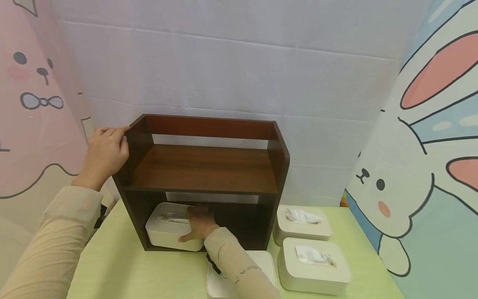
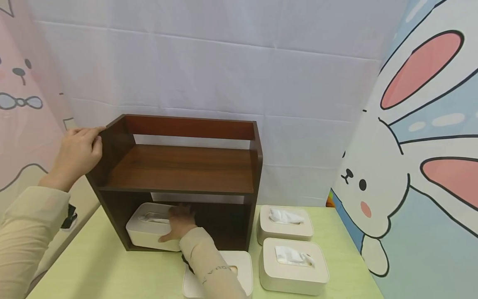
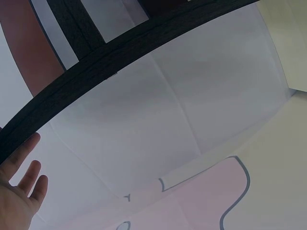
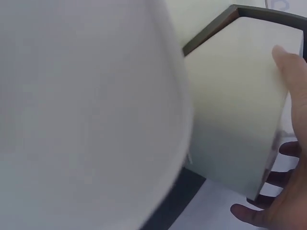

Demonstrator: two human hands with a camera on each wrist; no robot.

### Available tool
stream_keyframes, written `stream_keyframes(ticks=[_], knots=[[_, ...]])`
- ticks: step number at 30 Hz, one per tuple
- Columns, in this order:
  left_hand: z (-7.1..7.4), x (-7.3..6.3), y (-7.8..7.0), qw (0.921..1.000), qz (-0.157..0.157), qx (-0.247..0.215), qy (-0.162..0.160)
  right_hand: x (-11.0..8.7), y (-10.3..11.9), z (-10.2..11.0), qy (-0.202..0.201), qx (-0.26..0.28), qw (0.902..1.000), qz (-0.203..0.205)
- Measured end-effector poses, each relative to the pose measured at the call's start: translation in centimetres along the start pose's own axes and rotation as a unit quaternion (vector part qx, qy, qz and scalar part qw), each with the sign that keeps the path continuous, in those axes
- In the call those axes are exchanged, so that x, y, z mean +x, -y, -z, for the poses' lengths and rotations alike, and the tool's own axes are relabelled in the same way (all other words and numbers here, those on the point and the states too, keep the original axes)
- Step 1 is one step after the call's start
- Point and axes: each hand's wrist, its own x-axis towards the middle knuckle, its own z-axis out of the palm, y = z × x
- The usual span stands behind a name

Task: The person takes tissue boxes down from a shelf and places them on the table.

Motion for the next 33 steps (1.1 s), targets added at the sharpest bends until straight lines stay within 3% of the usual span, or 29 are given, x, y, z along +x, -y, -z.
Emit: stream_keyframes(ticks=[10, 19, 33], knots=[[0.18, 0.15, -0.01, 1.0000, -0.004, -0.003, -0.008, 0.55, 0.60, -0.51, -0.017, 0.009, 0.9997, -0.014], [0.11, 0.23, -0.16, 1.0000, -0.005, 0.000, -0.002, 0.51, 0.28, -0.44, -0.025, -0.005, 0.9997, 0.003], [0.01, 0.01, 0.07, 1.0000, 0.007, 0.002, 0.007, 0.00, 0.24, -0.65, -0.075, -0.031, 0.9961, 0.035]])
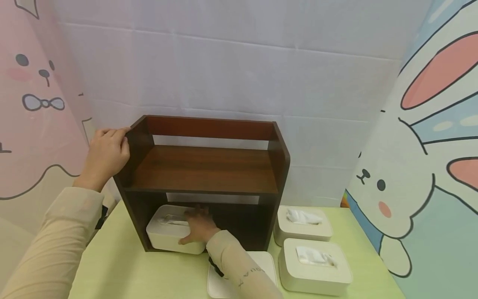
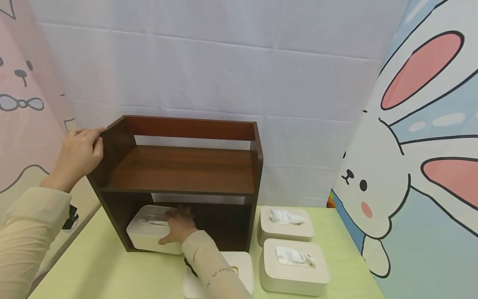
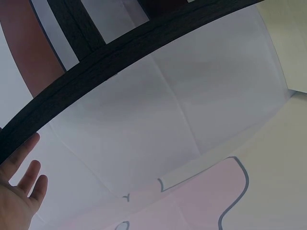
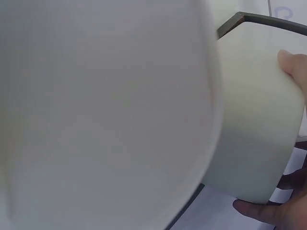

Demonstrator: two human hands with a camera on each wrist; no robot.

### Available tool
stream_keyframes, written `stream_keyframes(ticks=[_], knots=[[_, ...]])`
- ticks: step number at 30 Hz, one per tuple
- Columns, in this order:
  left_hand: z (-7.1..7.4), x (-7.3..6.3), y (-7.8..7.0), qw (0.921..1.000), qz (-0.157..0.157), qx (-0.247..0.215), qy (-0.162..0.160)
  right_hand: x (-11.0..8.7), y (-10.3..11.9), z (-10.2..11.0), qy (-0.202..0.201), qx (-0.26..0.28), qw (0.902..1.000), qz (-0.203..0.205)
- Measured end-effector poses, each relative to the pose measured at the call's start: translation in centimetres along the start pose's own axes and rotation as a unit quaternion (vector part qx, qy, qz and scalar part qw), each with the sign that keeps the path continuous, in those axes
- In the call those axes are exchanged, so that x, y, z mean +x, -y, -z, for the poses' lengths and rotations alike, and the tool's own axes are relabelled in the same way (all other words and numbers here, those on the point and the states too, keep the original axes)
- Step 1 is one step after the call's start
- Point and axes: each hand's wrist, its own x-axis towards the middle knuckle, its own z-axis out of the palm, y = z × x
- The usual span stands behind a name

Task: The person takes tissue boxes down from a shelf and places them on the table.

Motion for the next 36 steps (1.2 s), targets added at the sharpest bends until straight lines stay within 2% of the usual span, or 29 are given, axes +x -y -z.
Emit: stream_keyframes(ticks=[8, 22, 31, 36], knots=[[0.0, 0.0, 0.1, 1.0000, 0.002, 0.000, 0.004, -0.8, 0.0, 0.7, -0.009, 0.023, 0.9995, 0.017], [0.1, -0.1, 0.0, 1.0000, 0.003, 0.004, 0.007, -3.6, 0.6, 1.7, -0.004, 0.003, 0.9990, 0.043], [0.1, -0.1, 0.0, 1.0000, 0.005, 0.002, 0.006, -5.8, 1.2, 2.6, 0.019, 0.000, 0.9974, 0.069], [0.1, 0.0, 0.0, 1.0000, 0.000, 0.001, 0.000, -6.7, 1.9, 2.8, 0.047, 0.018, 0.9960, 0.074]])
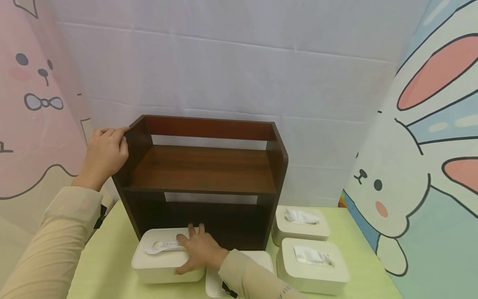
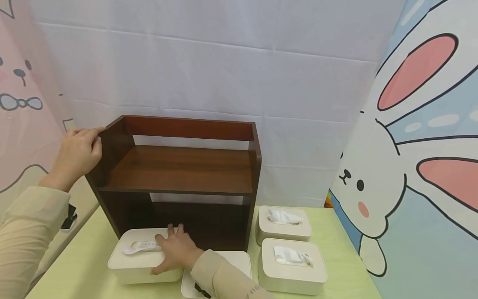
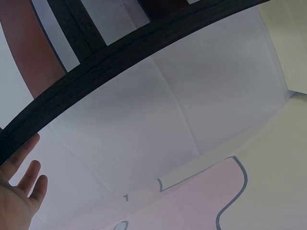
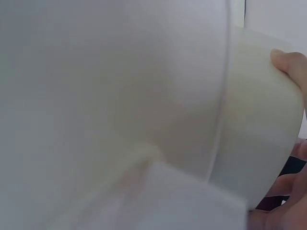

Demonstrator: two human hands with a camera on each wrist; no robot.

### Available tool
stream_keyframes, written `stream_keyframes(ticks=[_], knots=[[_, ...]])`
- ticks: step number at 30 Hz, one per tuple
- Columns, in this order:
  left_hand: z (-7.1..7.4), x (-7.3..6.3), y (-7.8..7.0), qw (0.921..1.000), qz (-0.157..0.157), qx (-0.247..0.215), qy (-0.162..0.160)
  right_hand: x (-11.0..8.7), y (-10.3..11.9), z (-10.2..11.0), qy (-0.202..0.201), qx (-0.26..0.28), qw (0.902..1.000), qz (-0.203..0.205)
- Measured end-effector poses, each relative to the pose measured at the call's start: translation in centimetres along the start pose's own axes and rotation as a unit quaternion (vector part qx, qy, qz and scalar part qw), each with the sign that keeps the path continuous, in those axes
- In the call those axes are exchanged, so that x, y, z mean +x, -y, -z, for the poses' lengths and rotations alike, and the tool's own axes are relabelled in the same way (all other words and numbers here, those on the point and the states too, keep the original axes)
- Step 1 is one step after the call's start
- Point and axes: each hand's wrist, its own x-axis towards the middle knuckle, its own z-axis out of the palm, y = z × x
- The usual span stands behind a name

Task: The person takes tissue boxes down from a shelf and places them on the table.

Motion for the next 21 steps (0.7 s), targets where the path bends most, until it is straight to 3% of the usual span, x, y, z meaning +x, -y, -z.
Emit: stream_keyframes(ticks=[13, 21], knots=[[-0.1, 0.0, 0.1, 1.0000, -0.002, -0.005, -0.005, -1.9, 2.2, -0.5, -0.011, -0.037, 0.9983, 0.044], [0.1, 0.0, 0.0, 1.0000, 0.002, -0.008, 0.002, -2.3, 3.3, -0.6, 0.010, -0.046, 0.9981, 0.040]])
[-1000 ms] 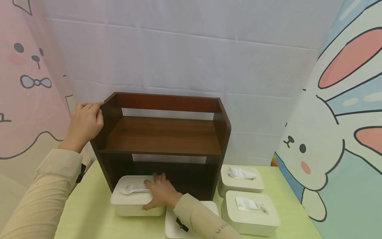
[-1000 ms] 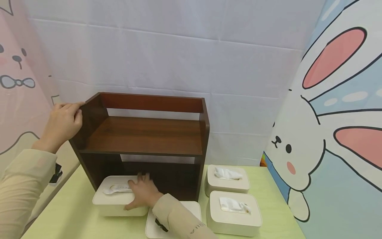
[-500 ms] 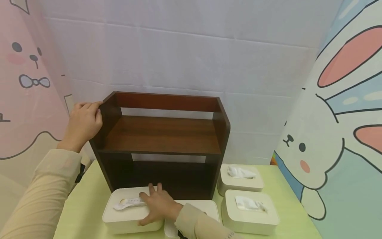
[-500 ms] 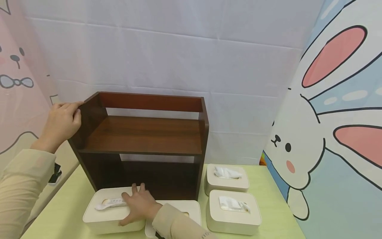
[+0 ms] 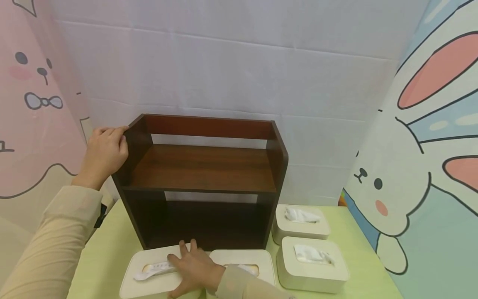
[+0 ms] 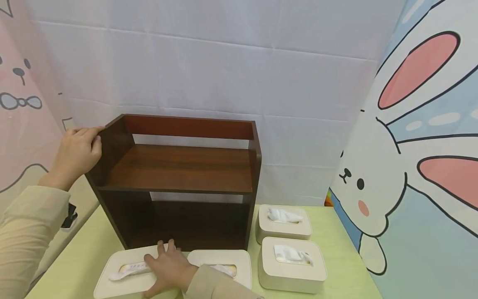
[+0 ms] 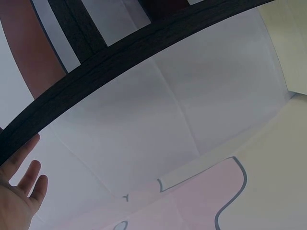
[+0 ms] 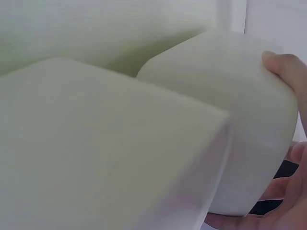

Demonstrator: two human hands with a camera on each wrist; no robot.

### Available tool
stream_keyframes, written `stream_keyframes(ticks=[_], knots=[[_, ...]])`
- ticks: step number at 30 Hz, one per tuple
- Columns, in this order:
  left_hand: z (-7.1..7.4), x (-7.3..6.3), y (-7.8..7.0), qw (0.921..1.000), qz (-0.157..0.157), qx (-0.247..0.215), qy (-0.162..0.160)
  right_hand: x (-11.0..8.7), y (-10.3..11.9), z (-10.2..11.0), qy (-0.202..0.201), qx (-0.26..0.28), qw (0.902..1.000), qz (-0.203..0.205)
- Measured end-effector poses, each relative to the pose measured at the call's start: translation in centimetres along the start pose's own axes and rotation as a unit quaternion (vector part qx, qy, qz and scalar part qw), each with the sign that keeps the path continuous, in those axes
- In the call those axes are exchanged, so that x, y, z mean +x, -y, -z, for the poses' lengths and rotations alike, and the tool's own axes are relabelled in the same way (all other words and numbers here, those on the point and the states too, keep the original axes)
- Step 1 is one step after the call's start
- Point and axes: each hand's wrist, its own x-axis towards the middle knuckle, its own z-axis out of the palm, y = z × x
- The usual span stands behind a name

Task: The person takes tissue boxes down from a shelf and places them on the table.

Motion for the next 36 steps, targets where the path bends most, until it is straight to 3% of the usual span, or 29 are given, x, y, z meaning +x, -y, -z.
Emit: stream_keyframes(ticks=[17, 28, 36], knots=[[0.0, 0.0, -0.1, 1.0000, 0.000, 0.003, 0.001, -0.6, 1.2, -1.3, 0.005, -0.015, 0.9998, 0.009], [0.2, 0.0, -0.1, 1.0000, 0.000, -0.001, 0.000, -0.9, 1.8, -2.0, -0.002, 0.003, 1.0000, -0.005], [0.1, -0.1, -0.1, 1.0000, 0.003, -0.002, 0.001, -1.1, 2.6, -2.0, 0.044, 0.006, 0.9986, -0.027]])
